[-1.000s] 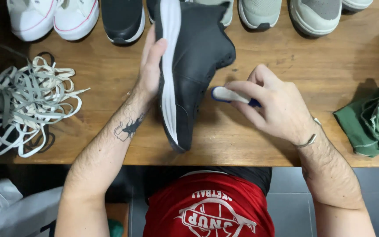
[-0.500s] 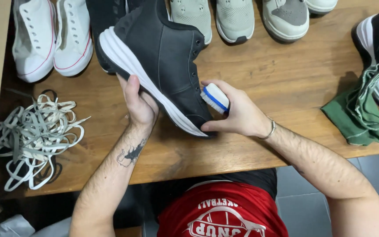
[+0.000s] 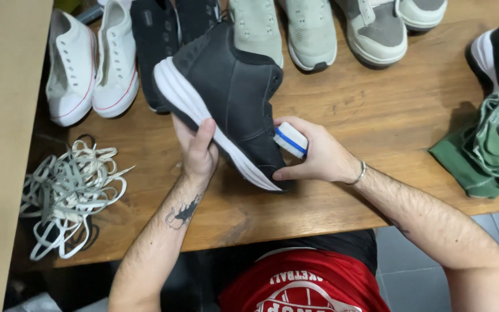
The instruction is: Cleaning various sneakers using a brush and a cloth on a wooden table.
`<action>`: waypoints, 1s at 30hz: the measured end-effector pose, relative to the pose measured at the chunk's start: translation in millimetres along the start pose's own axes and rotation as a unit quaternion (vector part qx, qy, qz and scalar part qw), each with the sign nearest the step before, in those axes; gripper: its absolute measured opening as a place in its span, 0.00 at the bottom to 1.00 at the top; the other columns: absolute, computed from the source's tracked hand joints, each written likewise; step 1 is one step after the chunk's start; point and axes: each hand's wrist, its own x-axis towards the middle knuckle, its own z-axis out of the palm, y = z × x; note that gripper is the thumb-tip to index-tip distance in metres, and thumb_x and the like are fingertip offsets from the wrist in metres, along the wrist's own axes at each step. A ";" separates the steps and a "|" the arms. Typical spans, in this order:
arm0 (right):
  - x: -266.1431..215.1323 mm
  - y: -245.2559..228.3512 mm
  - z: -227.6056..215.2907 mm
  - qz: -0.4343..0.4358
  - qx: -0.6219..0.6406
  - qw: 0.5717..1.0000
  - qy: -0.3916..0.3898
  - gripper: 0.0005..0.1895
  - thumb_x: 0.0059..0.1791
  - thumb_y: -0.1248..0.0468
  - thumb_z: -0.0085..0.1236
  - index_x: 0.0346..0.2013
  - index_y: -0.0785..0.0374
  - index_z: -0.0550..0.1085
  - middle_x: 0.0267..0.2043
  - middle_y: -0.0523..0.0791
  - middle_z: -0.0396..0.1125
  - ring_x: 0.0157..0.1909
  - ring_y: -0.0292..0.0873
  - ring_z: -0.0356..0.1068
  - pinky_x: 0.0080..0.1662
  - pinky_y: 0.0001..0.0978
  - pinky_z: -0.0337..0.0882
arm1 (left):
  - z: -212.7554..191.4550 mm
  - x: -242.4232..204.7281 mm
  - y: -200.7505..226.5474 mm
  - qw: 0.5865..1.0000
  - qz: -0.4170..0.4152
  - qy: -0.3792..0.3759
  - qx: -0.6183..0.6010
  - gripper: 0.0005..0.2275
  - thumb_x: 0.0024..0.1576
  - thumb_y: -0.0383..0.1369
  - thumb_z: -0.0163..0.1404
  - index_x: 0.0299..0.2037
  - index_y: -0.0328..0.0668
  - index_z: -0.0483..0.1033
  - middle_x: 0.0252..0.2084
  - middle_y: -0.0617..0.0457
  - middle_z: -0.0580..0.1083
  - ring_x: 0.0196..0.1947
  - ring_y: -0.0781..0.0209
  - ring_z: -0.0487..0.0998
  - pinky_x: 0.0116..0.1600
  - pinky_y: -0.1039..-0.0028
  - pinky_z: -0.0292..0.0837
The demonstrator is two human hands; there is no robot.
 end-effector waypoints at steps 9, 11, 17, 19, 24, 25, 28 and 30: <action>9.4 17.5 -40.8 -0.163 -0.162 0.972 0.042 0.23 0.50 0.45 0.57 0.50 0.57 0.72 0.45 0.44 0.76 0.44 0.47 0.78 0.44 0.39 0.72 | -148.8 -50.4 -2.1 0.834 0.228 0.017 0.502 0.61 0.48 0.32 0.82 0.73 0.37 0.31 0.78 0.36 0.44 0.82 0.40 0.50 0.87 0.44 0.45; 11.8 34.3 -49.7 -0.120 -0.249 0.958 0.075 0.20 0.51 0.45 0.54 0.44 0.57 0.69 0.41 0.45 0.74 0.41 0.53 0.75 0.39 0.47 0.71 | -105.9 -48.0 30.0 0.734 0.254 -0.067 0.627 0.45 0.53 0.40 0.77 0.68 0.27 0.53 0.68 0.33 0.62 0.73 0.40 0.64 0.78 0.53 0.57; 25.0 65.9 -84.8 -0.003 -0.415 0.903 0.116 0.16 0.46 0.47 0.55 0.42 0.49 0.74 0.40 0.43 0.72 0.40 0.58 0.74 0.33 0.58 0.71 | -1.3 -16.5 55.7 0.716 0.337 -0.176 0.585 0.28 0.63 0.41 0.55 0.69 0.33 0.62 0.57 0.30 0.69 0.55 0.27 0.72 0.62 0.48 0.70; 30.3 77.8 -91.4 0.011 -0.444 0.887 0.127 0.16 0.45 0.46 0.58 0.43 0.48 0.75 0.40 0.41 0.70 0.39 0.58 0.74 0.32 0.60 0.71 | 26.4 -9.9 71.2 0.754 0.359 -0.189 0.517 0.26 0.64 0.37 0.48 0.72 0.40 0.57 0.56 0.30 0.64 0.52 0.22 0.70 0.59 0.41 0.71; 35.4 93.7 -114.9 0.142 -0.453 0.875 0.091 0.14 0.44 0.53 0.53 0.43 0.42 0.78 0.44 0.42 0.70 0.45 0.54 0.74 0.37 0.58 0.73 | 34.7 -4.6 74.7 0.732 0.423 -0.278 0.455 0.29 0.68 0.28 0.55 0.76 0.43 0.51 0.59 0.31 0.64 0.52 0.15 0.79 0.55 0.39 0.70; 35.2 88.3 -123.3 0.141 -0.456 0.874 0.093 0.14 0.44 0.53 0.53 0.43 0.42 0.78 0.44 0.42 0.70 0.45 0.54 0.74 0.37 0.58 0.73 | 35.3 -5.2 73.0 0.733 0.425 -0.276 0.454 0.29 0.68 0.28 0.55 0.76 0.43 0.51 0.59 0.31 0.64 0.52 0.15 0.79 0.55 0.39 0.70; 33.3 81.8 -140.1 0.226 -0.424 0.874 0.072 0.19 0.44 0.54 0.55 0.50 0.36 0.78 0.52 0.40 0.73 0.54 0.51 0.72 0.46 0.57 0.73 | 35.7 -9.3 71.3 0.715 0.406 -0.312 0.476 0.31 0.69 0.30 0.60 0.76 0.47 0.51 0.61 0.33 0.66 0.57 0.19 0.79 0.56 0.41 0.72; 33.2 85.6 -150.6 0.251 -0.415 0.867 0.117 0.19 0.44 0.53 0.53 0.48 0.34 0.80 0.50 0.43 0.74 0.53 0.55 0.72 0.48 0.59 0.72 | 40.3 -10.2 72.3 0.714 0.398 -0.328 0.473 0.28 0.71 0.35 0.56 0.75 0.48 0.53 0.61 0.34 0.66 0.59 0.21 0.79 0.56 0.43 0.72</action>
